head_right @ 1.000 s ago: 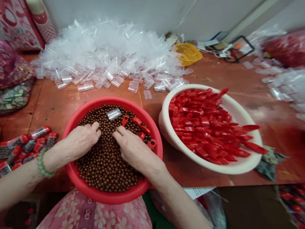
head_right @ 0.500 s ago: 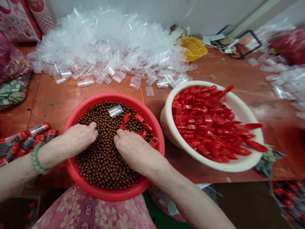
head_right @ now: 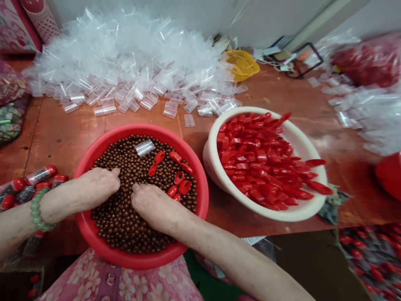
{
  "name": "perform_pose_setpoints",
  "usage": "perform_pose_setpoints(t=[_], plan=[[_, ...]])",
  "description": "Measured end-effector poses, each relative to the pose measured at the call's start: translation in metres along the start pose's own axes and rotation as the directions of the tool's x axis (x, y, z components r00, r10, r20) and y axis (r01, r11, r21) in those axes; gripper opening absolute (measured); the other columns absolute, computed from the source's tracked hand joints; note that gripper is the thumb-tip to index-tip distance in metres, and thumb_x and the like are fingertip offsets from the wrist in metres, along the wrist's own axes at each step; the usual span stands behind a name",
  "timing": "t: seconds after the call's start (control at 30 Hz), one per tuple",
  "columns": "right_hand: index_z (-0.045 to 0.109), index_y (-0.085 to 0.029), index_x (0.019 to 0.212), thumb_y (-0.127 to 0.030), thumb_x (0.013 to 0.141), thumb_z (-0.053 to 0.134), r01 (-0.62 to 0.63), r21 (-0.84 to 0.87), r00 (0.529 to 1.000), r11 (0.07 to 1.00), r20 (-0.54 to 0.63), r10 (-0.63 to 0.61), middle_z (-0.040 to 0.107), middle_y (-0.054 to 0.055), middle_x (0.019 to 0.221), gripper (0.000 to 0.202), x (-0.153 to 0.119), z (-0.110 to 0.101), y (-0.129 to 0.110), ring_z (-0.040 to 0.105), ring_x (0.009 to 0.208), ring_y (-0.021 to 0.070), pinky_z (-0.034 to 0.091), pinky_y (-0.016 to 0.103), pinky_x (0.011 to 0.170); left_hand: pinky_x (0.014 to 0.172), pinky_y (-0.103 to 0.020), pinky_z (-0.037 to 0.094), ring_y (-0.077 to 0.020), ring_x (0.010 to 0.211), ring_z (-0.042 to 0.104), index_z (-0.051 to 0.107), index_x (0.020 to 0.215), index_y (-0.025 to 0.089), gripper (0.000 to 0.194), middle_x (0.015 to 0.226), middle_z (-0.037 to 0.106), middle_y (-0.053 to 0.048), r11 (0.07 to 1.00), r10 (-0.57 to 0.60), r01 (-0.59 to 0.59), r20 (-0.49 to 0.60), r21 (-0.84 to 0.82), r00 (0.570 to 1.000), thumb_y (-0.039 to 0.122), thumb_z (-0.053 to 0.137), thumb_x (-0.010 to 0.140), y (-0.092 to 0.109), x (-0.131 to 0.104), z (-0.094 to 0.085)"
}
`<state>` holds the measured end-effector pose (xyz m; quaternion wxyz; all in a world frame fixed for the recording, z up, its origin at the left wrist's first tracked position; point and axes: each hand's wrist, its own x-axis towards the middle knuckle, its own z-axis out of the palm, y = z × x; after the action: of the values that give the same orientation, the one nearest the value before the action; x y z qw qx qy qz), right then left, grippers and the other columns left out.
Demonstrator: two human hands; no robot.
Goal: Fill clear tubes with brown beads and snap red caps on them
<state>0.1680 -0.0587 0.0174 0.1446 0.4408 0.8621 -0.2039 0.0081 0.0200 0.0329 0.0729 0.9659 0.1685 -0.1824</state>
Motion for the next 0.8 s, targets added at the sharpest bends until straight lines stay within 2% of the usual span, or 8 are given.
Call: perform_pose_setpoints(t=[0.1,0.23,0.3,0.47,0.63,0.7,0.8], plan=[[0.064,-0.009,0.097,-0.001,0.081,0.047,0.018,0.100,1.000,0.995,-0.022,-0.016,0.064,0.013,0.093,0.025,0.000,0.010,0.004,0.063,0.085,0.0224,0.050,0.034,0.079,0.065,-0.033,0.053,-0.0222,0.071,0.068,0.066,0.073,0.011,0.029,0.077,0.069,-0.010,0.999,0.028,-0.025,0.056,-0.043,0.998,-0.002,0.042,0.083,0.001,0.012,0.002],[0.061,-0.009,0.101,-0.001,0.073,0.047,0.019,0.243,0.999,0.970,-0.053,-0.007,0.063,0.013,0.100,0.032,-0.002,0.020,0.012,0.060,0.091,0.0218,0.049,0.034,0.085,0.069,-0.032,0.054,-0.0236,0.076,0.069,0.067,0.075,0.012,0.021,0.074,0.068,-0.010,0.981,0.100,-0.101,-0.015,-0.163,0.995,0.001,0.050,0.078,0.003,0.020,0.021],[0.060,-0.011,0.097,0.000,0.072,0.045,0.006,0.324,0.998,0.946,-0.068,0.016,0.063,0.012,0.098,0.031,-0.004,0.022,0.016,0.060,0.090,0.0213,0.049,0.033,0.083,0.070,-0.033,0.054,-0.0248,0.077,0.068,0.067,0.077,0.012,0.018,0.078,0.069,-0.011,0.969,0.102,-0.098,0.004,-0.226,0.995,0.003,0.052,0.073,0.000,0.021,0.029],[0.057,-0.016,0.094,-0.002,0.071,0.051,-0.002,0.587,0.991,0.810,-0.110,0.082,0.065,0.007,0.099,0.027,-0.014,0.021,0.025,0.060,0.093,0.0209,0.049,0.034,0.086,0.071,-0.031,0.052,-0.0232,0.079,0.066,0.066,0.083,0.012,0.021,0.084,0.069,-0.010,0.928,0.087,-0.068,0.034,-0.367,0.996,0.007,0.053,0.068,-0.007,0.020,0.027],[0.054,-0.019,0.112,-0.015,0.083,0.061,0.021,0.740,0.961,0.672,-0.199,0.189,0.066,0.005,0.110,0.031,-0.024,0.022,0.026,0.061,0.102,0.0197,0.047,0.035,0.093,0.070,-0.030,0.050,-0.0203,0.077,0.063,0.064,0.085,0.014,0.012,0.085,0.068,-0.006,0.874,0.019,-0.057,-0.085,-0.482,0.996,0.017,0.060,0.074,-0.010,0.013,0.024],[0.054,-0.020,0.114,-0.018,0.085,0.060,0.031,0.730,0.940,0.683,-0.253,0.227,0.066,0.005,0.110,0.030,-0.025,0.023,0.024,0.062,0.103,0.0191,0.047,0.034,0.092,0.075,-0.031,0.050,-0.0195,0.082,0.064,0.064,0.090,0.015,0.014,0.090,0.069,-0.005,0.827,-0.038,-0.047,-0.138,-0.561,0.990,0.022,0.063,0.078,-0.011,0.009,0.026],[0.054,-0.019,0.113,-0.015,0.085,0.058,0.001,0.657,0.932,0.754,-0.273,0.237,0.066,0.007,0.108,0.028,-0.022,0.025,0.020,0.063,0.102,0.0206,0.049,0.036,0.091,0.091,-0.035,0.049,-0.0205,0.100,0.063,0.064,0.103,0.017,0.026,0.107,0.069,-0.006,0.735,-0.113,-0.077,-0.234,-0.674,0.966,0.025,0.069,0.078,-0.012,0.001,0.029]])
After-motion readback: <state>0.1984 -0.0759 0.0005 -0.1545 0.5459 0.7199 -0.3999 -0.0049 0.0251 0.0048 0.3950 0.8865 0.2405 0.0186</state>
